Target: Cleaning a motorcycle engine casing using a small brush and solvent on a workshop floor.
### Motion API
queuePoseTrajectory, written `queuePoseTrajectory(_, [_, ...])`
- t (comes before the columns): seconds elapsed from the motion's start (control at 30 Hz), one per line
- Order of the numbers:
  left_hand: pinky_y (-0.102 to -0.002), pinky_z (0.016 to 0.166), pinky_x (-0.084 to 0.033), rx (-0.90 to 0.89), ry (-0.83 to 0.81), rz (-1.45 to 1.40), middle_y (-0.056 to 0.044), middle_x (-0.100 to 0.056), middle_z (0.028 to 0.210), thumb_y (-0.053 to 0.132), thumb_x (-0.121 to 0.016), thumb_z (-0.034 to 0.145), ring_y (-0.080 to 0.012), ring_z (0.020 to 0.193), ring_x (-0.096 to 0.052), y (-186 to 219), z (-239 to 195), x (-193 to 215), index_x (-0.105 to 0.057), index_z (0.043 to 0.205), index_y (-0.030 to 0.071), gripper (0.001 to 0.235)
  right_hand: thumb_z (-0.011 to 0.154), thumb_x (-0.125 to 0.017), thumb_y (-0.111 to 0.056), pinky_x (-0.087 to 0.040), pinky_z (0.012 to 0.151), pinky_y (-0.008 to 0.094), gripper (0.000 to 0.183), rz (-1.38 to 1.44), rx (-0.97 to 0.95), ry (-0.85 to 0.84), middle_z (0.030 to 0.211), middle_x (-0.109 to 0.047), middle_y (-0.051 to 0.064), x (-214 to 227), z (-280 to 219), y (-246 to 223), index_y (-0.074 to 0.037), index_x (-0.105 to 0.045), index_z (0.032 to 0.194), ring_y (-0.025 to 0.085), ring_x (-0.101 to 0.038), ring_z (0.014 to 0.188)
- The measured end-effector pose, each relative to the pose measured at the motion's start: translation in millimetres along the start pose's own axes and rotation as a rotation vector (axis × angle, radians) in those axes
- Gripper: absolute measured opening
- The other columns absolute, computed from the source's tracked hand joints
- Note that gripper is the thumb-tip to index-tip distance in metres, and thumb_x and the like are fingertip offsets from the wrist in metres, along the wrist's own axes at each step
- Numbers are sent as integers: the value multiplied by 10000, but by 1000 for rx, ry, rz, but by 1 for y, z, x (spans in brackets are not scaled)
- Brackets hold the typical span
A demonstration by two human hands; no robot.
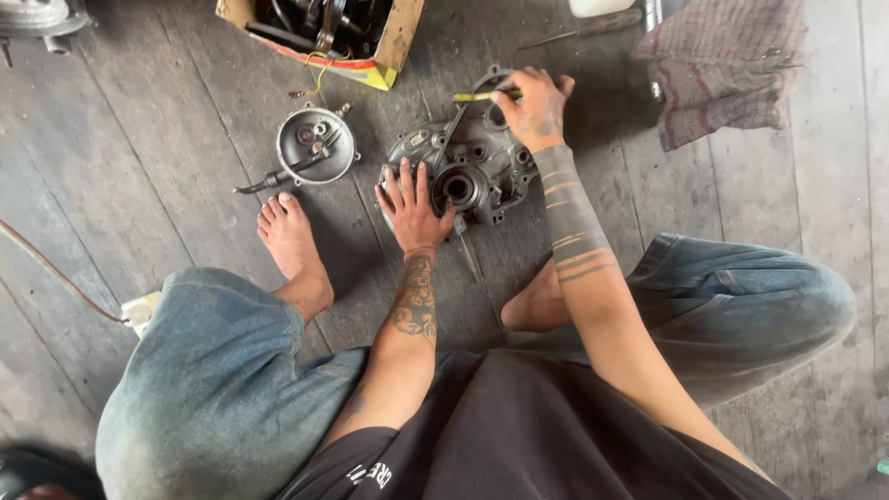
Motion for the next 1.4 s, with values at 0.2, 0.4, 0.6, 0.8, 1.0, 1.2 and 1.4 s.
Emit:
queuePoseTrajectory(0.2, [-643,1280,-143,8,9,-27,-92,-249,1685,521,-713,838,-402,1561,-209,1,3,-2,-379,1585,186,885,895,-826,-373,-262,863,399,137,19,-25,94,751,-638,-79,2,-7,10,-265,-751,856,144,-518,762])
queuePoseTrajectory(0.4, [-641,1280,-142,4,26,-28,-88,-245,1684,546,-684,863,-394,1561,-210,2,6,-2,-395,1580,177,857,862,-852,-331,-243,965,457,158,86,-80,138,1000,-712,-55,-7,-14,27,-249,-737,931,164,-578,958])
queuePoseTrajectory(0.6, [-638,1285,-131,7,-10,-12,-85,-217,1693,539,-687,876,-394,1569,-176,3,5,-3,-362,1595,186,864,881,-828,-339,-251,942,430,121,67,-37,115,873,-680,-60,-5,-10,25,-251,-748,906,159,-548,894])
queuePoseTrajectory(0.8, [-639,1282,-131,3,6,-22,-83,-232,1688,553,-674,878,-388,1568,-178,2,3,-3,-384,1585,174,853,858,-837,-269,-223,991,419,112,173,-101,-5,845,-692,-105,-7,-18,21,-281,-731,891,128,-562,902])
queuePoseTrajectory(1.0, [-650,1280,-129,-10,-3,-13,-85,-209,1696,566,-702,825,-405,1569,-155,3,8,-5,-372,1595,176,924,885,-802,-159,-252,937,382,110,194,33,123,851,-669,-73,14,-25,1,-158,-692,889,127,-572,910])
queuePoseTrajectory(1.2, [-648,1281,-122,-8,-10,-9,-82,-205,1696,561,-714,794,-395,1571,-150,1,6,-5,-374,1593,173,951,881,-785,-221,-263,907,401,139,129,81,119,852,-653,-20,19,-24,-11,-134,-679,860,190,-571,856])
queuePoseTrajectory(1.4, [-681,1201,-232,-34,239,24,-114,-356,1653,524,-681,697,-434,1508,-310,2,9,-4,-438,1564,185,962,903,-793,-375,-316,984,554,185,11,-3,63,865,-679,-13,-27,-24,27,-223,-692,931,232,-661,923])
Point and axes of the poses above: each hand's wrist, its own z-axis towards the middle knuckle, its own x-axis out of the back of the hand, y = z × x, the point moved 8 cm from there along z, towards the middle knuckle
